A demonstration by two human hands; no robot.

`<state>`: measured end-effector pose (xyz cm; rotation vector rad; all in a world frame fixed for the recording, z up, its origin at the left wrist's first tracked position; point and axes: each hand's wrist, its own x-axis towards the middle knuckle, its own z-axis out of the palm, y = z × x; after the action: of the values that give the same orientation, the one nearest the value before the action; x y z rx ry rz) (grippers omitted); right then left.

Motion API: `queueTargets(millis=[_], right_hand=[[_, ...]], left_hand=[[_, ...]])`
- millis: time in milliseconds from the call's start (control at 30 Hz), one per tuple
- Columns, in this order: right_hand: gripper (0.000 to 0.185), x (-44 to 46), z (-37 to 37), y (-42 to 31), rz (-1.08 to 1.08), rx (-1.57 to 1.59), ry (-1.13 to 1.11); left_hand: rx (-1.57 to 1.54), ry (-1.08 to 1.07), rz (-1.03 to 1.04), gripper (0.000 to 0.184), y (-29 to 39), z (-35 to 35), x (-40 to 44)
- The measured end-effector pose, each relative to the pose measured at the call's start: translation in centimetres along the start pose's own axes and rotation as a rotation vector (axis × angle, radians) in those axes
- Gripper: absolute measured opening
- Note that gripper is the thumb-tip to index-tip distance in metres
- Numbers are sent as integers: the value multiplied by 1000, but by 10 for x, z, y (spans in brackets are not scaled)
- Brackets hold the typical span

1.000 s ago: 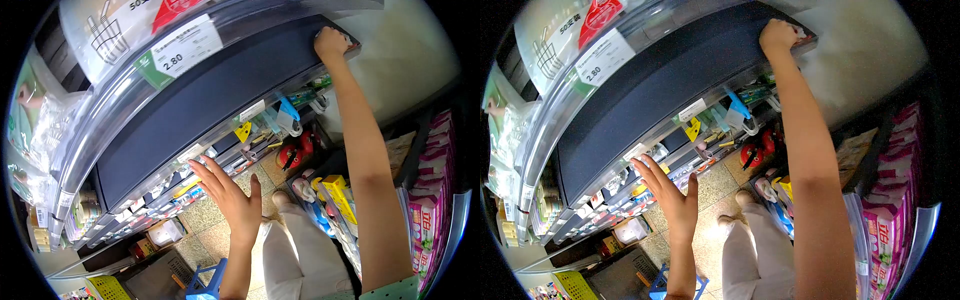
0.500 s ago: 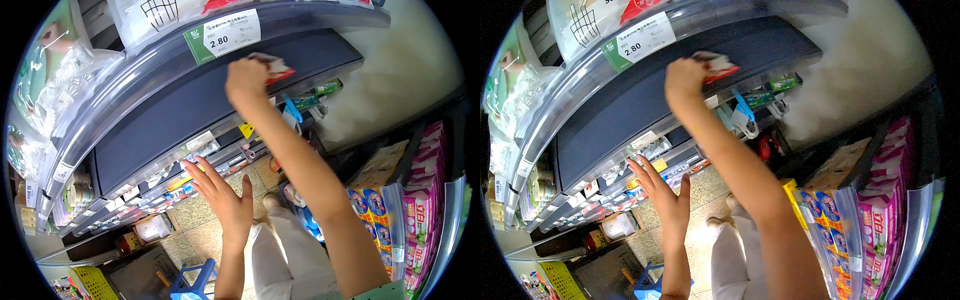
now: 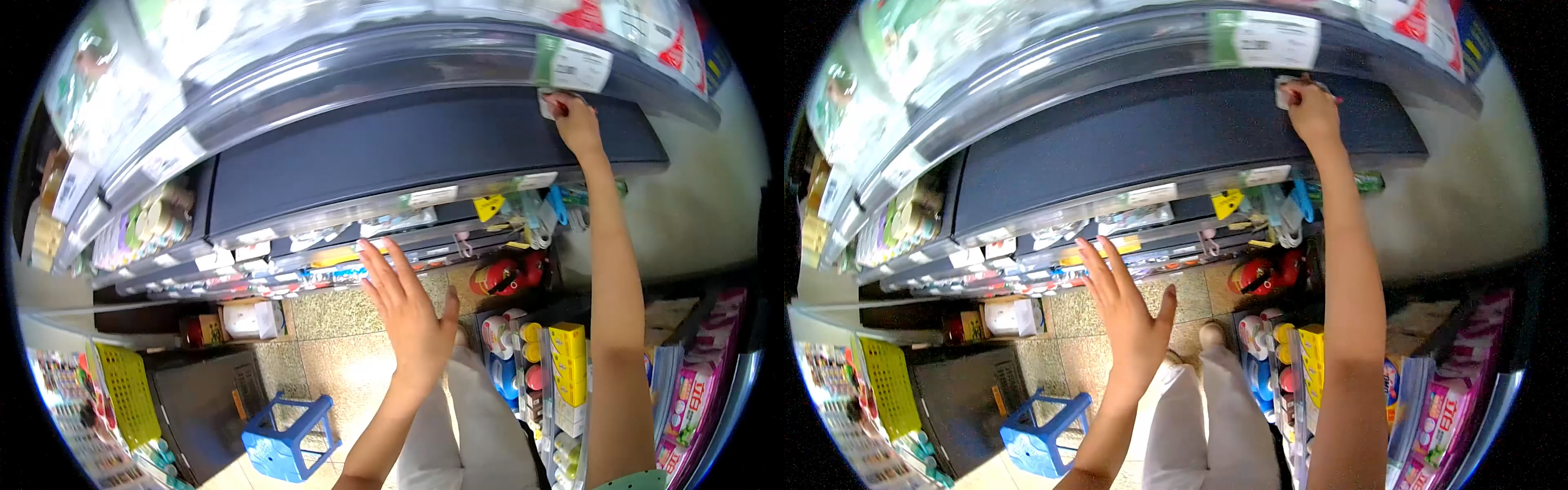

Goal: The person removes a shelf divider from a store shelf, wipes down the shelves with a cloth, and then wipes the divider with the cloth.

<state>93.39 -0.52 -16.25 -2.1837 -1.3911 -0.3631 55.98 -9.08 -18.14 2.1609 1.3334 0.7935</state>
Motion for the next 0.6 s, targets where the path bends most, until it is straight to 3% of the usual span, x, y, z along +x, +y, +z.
queueTargets(millis=[133,233,300,367,433,533,600], right_hand=[[32,-2,29,-55,-72,127,-39],[34,-28,47,-154,-131,462,-161],[32,-46,48,-224,-133,516,-309],[42,-63,65,-280,-327,638,-215],[47,-77,82,-337,-397,740,-272],[37,-90,89,-409,-452,745,-372],[34,-88,94,-419,-453,721,-365]], left_hand=[[-19,12,-55,105,-8,-5,-5],[-14,21,-80,105,-14,-11,-7],[-23,39,-113,105,-22,-14,-9],[-10,60,-132,105,-30,-20,-10],[25,78,-140,103,-39,-28,-12],[92,84,-142,105,-58,-34,-16],[77,118,-159,105,-64,-42,-17]])
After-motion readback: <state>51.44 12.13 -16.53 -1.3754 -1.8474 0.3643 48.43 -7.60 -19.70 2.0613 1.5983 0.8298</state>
